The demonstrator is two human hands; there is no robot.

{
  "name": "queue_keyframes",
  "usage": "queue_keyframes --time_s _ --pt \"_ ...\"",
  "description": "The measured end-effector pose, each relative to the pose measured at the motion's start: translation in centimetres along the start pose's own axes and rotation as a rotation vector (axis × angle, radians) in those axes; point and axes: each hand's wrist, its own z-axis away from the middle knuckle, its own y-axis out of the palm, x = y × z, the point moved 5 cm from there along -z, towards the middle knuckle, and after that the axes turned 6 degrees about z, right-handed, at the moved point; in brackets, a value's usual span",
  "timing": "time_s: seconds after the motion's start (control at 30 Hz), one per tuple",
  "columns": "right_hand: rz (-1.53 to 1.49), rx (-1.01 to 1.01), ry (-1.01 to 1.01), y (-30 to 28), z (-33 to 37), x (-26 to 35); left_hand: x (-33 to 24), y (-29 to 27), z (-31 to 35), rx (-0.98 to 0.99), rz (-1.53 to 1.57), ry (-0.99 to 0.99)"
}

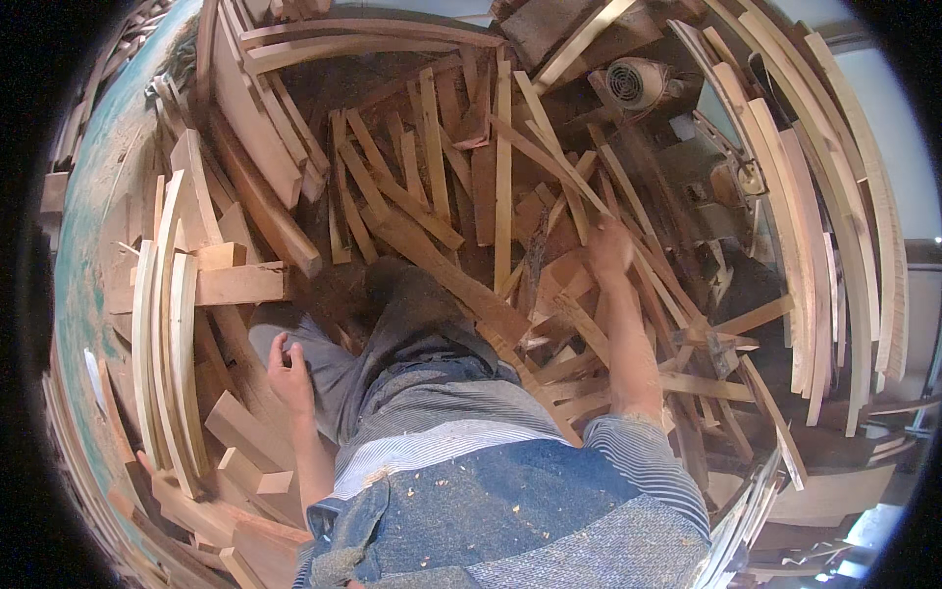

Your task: The person sorts through a pile of wood strips by hand, picking them up one at a time and placing them into a separate organized stack.

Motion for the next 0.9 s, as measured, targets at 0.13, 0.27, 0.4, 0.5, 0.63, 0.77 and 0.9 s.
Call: queue_keyframes --time_s 0.13,0.27,0.4,0.5,0.63,0.77,0.9 --pt "0.120 0.049 0.075 -0.2 -0.2 -7.2 -0.9 1.4 -1.7 0.074 -0.001 -0.056" --pt "0.270 0.286 0.209 2.6 -4.2 -10.1 0.0 2.2 -1.8 0.051 -0.040 0.000" --pt "0.303 0.373 0.156 7.0 -7.1 -13.7 0.2 2.5 -1.7 0.063 -0.119 0.024" --pt "0.239 0.480 -0.002 8.1 -7.7 -11.8 -2.0 2.4 -1.7 0.045 -0.263 0.103" --pt "0.076 0.208 -0.042 10.4 -6.7 -17.2 -2.4 3.0 -2.0 0.045 -0.229 0.115" --pt "0.244 0.303 0.021 10.2 -7.6 -16.1 -2.7 2.6 -1.8 0.052 -0.287 0.069" --pt "-0.122 -0.018 -0.019 4.3 -9.9 -14.4 -2.6 3.0 -2.4 0.076 -0.198 0.071"
